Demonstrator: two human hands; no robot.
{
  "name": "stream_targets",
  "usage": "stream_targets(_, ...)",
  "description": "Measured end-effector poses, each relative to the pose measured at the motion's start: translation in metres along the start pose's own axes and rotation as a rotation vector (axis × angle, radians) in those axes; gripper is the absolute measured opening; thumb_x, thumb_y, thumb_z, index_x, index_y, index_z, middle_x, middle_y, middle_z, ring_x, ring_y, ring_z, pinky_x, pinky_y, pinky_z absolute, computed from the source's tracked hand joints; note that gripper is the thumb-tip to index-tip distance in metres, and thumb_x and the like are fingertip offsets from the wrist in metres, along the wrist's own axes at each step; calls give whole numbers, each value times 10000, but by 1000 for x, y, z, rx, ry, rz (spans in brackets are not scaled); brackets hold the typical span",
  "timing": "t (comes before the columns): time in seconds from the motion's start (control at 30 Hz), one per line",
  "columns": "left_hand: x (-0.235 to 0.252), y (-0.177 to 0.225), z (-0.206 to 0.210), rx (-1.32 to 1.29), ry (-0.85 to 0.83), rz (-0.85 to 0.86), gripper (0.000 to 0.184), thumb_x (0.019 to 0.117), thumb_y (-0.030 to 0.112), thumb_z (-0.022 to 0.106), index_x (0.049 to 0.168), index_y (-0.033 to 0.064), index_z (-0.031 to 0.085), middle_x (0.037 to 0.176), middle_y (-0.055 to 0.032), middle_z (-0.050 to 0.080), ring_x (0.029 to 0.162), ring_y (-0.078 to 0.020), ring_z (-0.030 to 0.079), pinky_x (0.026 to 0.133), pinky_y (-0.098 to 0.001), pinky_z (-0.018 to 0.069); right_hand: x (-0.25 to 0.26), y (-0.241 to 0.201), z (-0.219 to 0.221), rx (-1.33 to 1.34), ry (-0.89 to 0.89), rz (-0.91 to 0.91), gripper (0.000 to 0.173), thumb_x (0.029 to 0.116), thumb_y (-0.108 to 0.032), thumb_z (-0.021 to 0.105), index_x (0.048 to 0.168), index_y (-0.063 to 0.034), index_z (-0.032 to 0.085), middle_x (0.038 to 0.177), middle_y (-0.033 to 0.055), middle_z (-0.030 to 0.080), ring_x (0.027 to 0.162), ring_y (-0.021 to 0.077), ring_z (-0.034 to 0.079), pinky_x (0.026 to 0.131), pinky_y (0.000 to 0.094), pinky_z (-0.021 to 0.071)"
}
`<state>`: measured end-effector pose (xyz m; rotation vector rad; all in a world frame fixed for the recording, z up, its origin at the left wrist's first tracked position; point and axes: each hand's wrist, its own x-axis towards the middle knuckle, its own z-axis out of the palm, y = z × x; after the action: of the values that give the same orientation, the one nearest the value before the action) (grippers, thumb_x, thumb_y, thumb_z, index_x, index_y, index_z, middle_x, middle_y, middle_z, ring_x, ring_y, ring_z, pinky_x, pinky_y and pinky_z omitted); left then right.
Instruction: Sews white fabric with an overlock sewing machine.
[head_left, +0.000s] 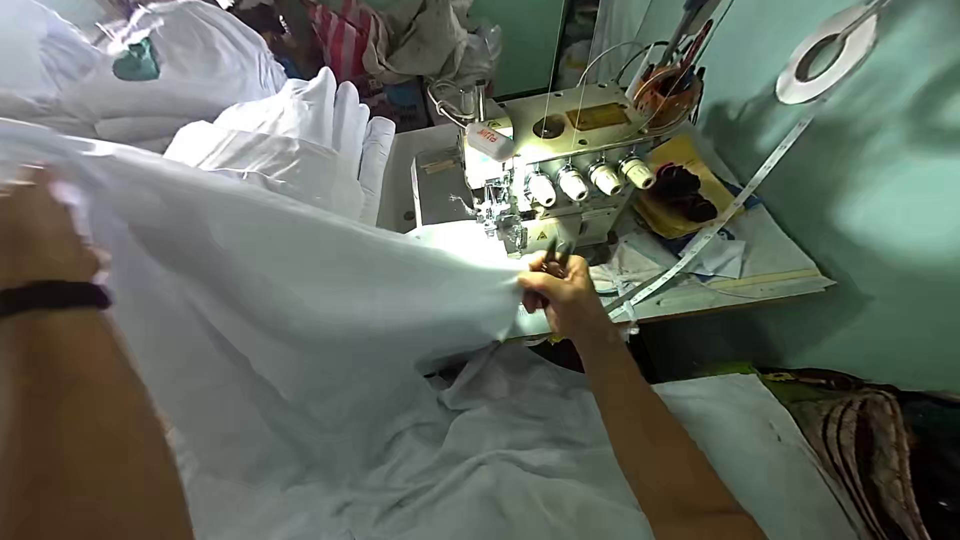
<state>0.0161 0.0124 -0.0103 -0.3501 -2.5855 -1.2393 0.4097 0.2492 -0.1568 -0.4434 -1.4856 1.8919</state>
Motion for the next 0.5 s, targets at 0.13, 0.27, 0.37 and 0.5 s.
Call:
stream_targets(0.13, -84, 45, 66, 30, -406, 391, 498, 1001, 88, 588, 1417, -151, 451, 1502, -375, 409, 1435, -472, 382, 1180, -552, 309, 13, 33, 10, -41, 162, 189, 189, 986, 10, 538, 814, -69, 550, 495, -38, 533, 388, 36, 498, 420, 195, 466)
stream_targets(0.27, -137, 64, 120, -54, -705, 635, 249, 968, 71, 640, 1168, -68, 690, 1412, -294, 552, 1368, -410, 497, 1119, -566, 388, -12, 52, 9, -137, 132, 360, 98, 984, -56, 633, 907, -6, 598, 567, -41, 531, 412, 36, 497, 436, 204, 489)
stream_targets(0.37, -154, 74, 144, -134, -773, 776, 186, 952, 71, 639, 1072, -34, 734, 1285, -236, 648, 1278, -382, 568, 1066, -638, 362, -31, 58, 15, -164, 140, 419, 136, 979, -34, 635, 849, -18, 600, 597, -46, 576, 420, 12, 494, 435, 180, 463)
stream_targets(0.5, -160, 85, 165, -158, -778, 875, 174, 961, 93, 649, 1022, -48, 731, 1066, -219, 704, 1036, -333, 664, 944, -515, 476, -45, 62, 28, -87, 218, 395, 159, 990, 26, 588, 837, -9, 611, 689, -5, 705, 446, -18, 526, 443, 146, 446)
